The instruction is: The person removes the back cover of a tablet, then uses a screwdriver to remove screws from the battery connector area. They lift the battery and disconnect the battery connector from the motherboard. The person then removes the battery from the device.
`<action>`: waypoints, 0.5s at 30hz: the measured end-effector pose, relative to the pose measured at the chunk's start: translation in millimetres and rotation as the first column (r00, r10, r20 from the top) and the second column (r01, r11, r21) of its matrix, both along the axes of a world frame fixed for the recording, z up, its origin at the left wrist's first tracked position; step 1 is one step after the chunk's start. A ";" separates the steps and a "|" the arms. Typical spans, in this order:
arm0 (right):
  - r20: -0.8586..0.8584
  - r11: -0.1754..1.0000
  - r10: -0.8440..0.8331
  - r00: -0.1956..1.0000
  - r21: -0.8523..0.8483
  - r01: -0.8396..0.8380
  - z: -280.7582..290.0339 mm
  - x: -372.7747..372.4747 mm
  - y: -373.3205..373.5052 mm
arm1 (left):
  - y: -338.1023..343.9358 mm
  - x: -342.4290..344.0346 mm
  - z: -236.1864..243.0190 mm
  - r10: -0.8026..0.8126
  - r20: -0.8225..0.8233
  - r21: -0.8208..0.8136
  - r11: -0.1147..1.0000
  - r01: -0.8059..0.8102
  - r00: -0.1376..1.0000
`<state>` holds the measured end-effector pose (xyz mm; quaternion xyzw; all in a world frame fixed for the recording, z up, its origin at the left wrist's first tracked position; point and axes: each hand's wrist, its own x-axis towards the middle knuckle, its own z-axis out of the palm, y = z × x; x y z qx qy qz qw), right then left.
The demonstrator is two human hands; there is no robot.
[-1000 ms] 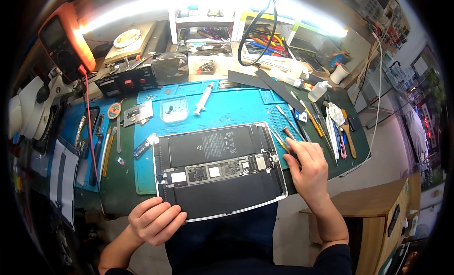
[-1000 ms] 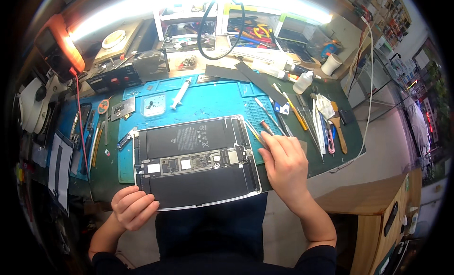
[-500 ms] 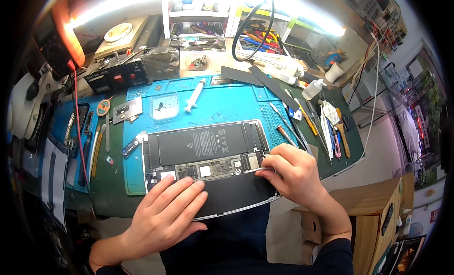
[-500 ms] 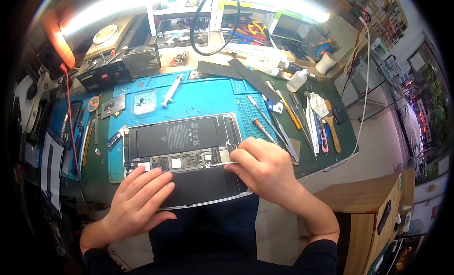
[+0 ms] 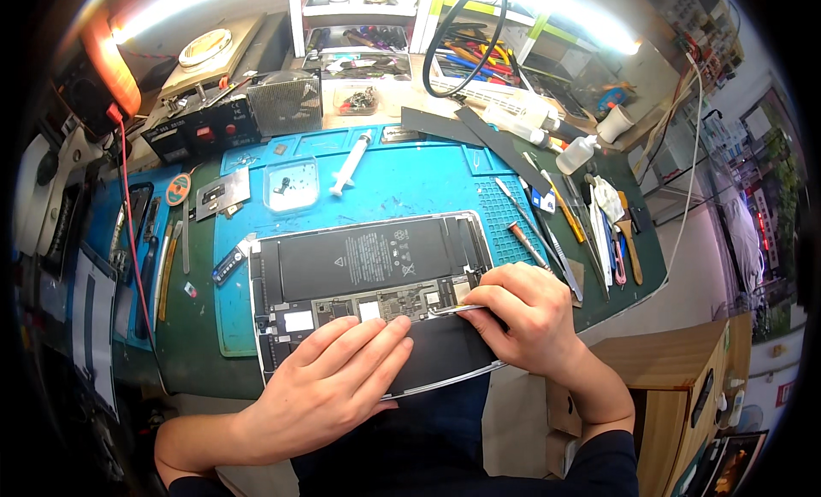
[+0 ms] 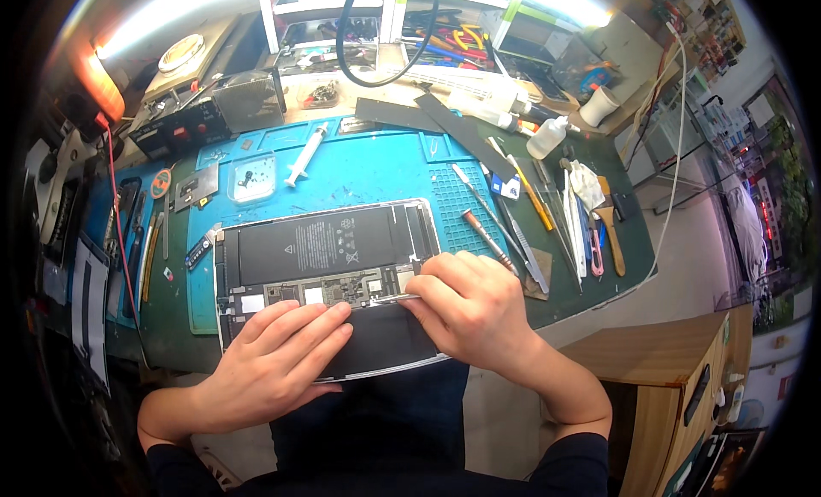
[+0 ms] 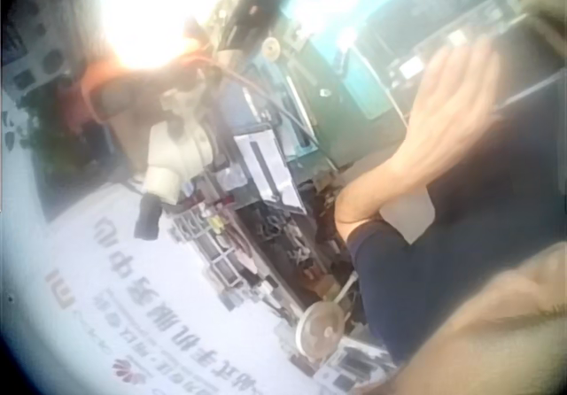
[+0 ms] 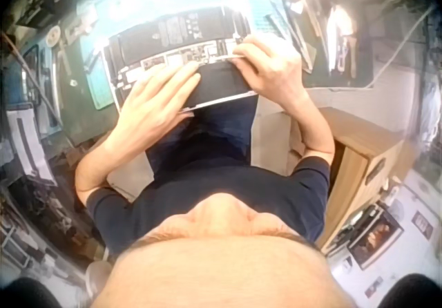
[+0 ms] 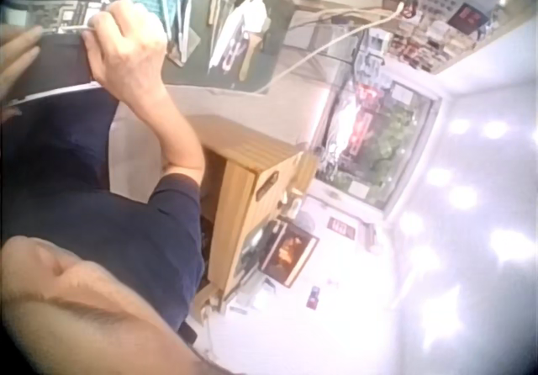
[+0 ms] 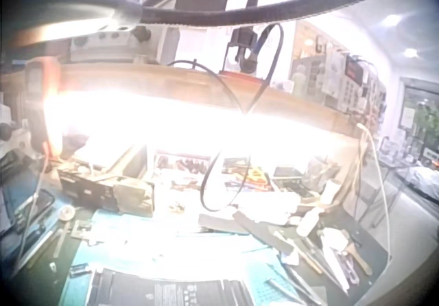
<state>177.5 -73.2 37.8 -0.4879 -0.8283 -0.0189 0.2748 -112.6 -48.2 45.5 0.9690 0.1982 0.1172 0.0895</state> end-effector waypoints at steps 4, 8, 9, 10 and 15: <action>0.017 1.000 0.006 1.000 0.002 -0.006 0.9 -0.4 0.5 | -0.1 1.0 -0.2 0.003 0.016 0.012 1.000 -0.003 1.000; 0.051 0.999 0.029 0.998 0.018 -0.030 3.9 1.2 2.4 | 0.6 1.3 -0.7 0.004 0.020 0.013 1.000 -0.004 1.000; 0.062 0.999 0.034 0.998 0.022 -0.035 4.2 1.3 2.4 | 0.5 1.4 -0.9 0.004 0.021 0.014 1.000 -0.004 1.000; 0.080 0.998 0.039 0.996 0.046 -0.042 3.9 0.8 2.2 | 0.5 1.4 -1.2 0.004 0.021 0.016 1.000 -0.004 1.000; 0.092 0.993 0.040 0.995 0.103 -0.049 3.5 -2.4 1.4 | 0.0 1.1 -2.3 0.007 0.032 0.021 1.000 -0.008 0.999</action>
